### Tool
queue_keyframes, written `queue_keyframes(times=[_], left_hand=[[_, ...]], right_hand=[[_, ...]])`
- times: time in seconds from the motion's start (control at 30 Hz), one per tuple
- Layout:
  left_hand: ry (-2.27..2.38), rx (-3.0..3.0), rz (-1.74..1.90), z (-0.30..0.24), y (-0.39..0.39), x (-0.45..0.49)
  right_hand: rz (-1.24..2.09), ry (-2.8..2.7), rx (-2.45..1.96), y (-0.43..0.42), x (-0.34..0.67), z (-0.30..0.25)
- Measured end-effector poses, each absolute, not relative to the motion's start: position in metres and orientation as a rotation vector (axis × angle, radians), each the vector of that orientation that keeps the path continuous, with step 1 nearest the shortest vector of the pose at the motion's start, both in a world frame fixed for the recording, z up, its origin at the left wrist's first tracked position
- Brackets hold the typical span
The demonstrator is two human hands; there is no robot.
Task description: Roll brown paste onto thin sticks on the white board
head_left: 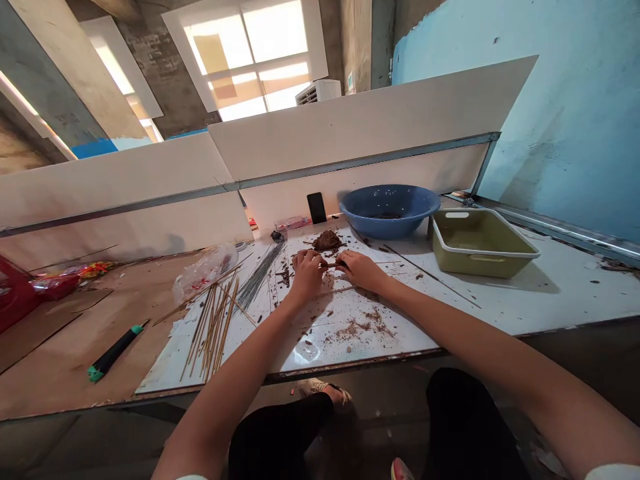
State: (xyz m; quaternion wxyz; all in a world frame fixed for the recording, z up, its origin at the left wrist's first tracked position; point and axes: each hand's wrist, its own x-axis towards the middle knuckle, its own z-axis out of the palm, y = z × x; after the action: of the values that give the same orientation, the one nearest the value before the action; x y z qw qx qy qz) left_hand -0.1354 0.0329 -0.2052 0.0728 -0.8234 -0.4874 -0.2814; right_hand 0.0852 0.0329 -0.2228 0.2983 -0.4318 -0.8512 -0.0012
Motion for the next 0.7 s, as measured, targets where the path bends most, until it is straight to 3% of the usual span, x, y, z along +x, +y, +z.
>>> queue_keyframes(times=[0.7], left_hand=[[-1.519, -2.446, -0.826, -0.204, 0.0331, -0.1364]], right_hand=[[0.023, -2.249, -1.179, 0.0329, 0.0871, -0.221]])
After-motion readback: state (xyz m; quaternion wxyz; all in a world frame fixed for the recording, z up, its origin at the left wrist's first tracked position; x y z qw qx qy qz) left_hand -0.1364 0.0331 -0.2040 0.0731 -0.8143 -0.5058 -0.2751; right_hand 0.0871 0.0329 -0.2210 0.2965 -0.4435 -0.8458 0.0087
